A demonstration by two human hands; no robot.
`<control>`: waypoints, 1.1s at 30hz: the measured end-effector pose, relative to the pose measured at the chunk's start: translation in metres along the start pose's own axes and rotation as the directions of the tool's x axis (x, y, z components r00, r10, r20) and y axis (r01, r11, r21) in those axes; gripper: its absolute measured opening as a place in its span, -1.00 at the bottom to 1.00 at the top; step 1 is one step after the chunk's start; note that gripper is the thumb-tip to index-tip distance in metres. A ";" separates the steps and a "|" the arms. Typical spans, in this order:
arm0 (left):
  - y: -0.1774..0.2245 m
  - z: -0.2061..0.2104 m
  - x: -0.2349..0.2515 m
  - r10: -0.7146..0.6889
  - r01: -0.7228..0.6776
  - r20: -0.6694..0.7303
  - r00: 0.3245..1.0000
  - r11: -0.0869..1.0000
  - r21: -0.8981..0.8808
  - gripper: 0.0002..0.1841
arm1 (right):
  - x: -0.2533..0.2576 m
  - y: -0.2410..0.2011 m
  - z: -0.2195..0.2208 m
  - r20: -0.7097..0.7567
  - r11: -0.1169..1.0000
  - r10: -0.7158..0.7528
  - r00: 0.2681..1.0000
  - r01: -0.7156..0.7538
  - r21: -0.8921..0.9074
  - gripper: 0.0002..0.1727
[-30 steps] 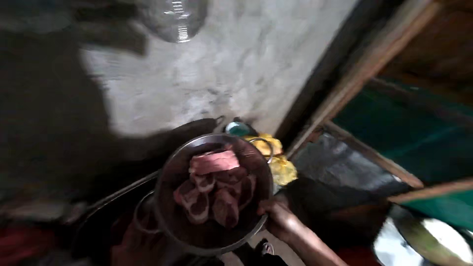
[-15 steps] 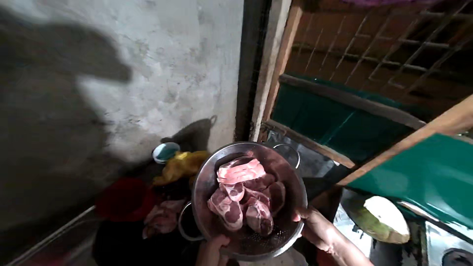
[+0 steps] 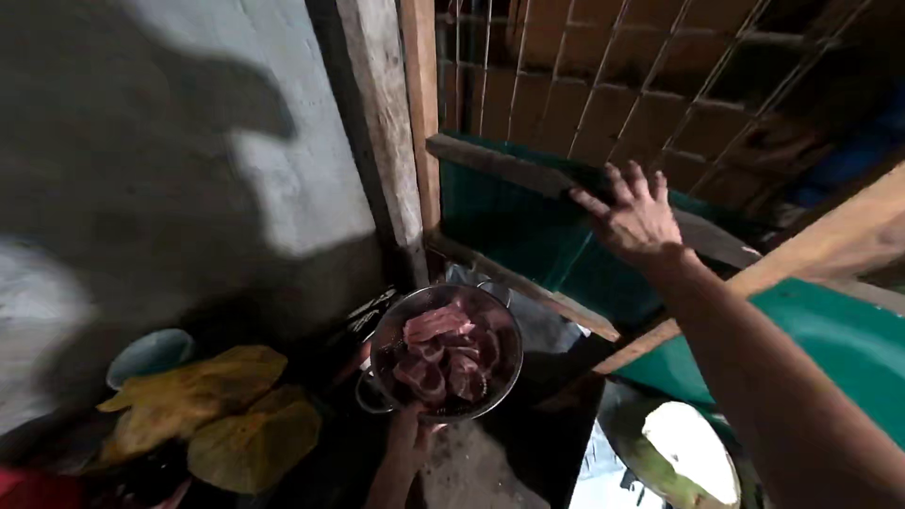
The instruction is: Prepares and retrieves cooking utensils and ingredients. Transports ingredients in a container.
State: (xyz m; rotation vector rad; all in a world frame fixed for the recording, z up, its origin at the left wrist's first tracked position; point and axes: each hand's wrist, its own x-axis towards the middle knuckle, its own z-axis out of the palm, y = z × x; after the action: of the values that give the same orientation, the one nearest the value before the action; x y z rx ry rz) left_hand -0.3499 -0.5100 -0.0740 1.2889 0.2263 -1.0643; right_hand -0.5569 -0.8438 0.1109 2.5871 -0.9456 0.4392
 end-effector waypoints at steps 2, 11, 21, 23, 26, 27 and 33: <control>-0.005 0.013 0.024 0.001 -0.001 0.000 1.000 1.000 -0.014 -0.72 | 0.006 0.009 0.012 0.006 0.999 0.007 1.000 -0.007 -0.037 -0.36; -0.013 0.063 0.096 -0.020 0.019 0.026 0.999 0.999 0.044 -0.65 | 0.024 0.015 0.029 0.071 0.989 0.132 0.989 -0.127 -0.074 -0.27; -0.006 0.132 0.185 -0.148 0.137 0.089 0.985 0.984 0.116 -0.66 | 0.060 0.045 0.041 0.192 0.925 0.377 0.906 -0.358 -0.126 0.01; -0.005 0.150 0.211 -0.163 0.155 0.090 0.983 0.984 0.093 -0.65 | 0.061 0.051 0.047 0.184 0.904 0.426 0.886 -0.406 -0.137 0.01; 0.001 0.184 0.256 -0.192 0.185 0.088 0.977 0.979 0.083 -0.64 | 0.069 0.065 0.054 0.152 0.865 0.495 0.855 -0.469 -0.178 0.02; 0.002 0.193 0.269 -0.205 0.198 0.083 0.975 0.976 0.086 -0.65 | 0.069 0.069 0.057 0.152 0.852 0.517 0.842 -0.489 -0.188 0.03; 0.012 0.247 0.341 -0.225 0.211 0.136 0.965 0.971 0.110 -0.63 | 0.051 0.125 0.100 0.014 0.816 0.520 0.854 -0.492 -0.302 0.13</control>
State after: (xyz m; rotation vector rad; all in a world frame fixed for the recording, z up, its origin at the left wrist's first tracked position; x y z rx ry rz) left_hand -0.2584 -0.8967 -0.2135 1.2838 0.2106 -1.3676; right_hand -0.5860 -1.0042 0.0692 2.0840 -1.6165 0.2786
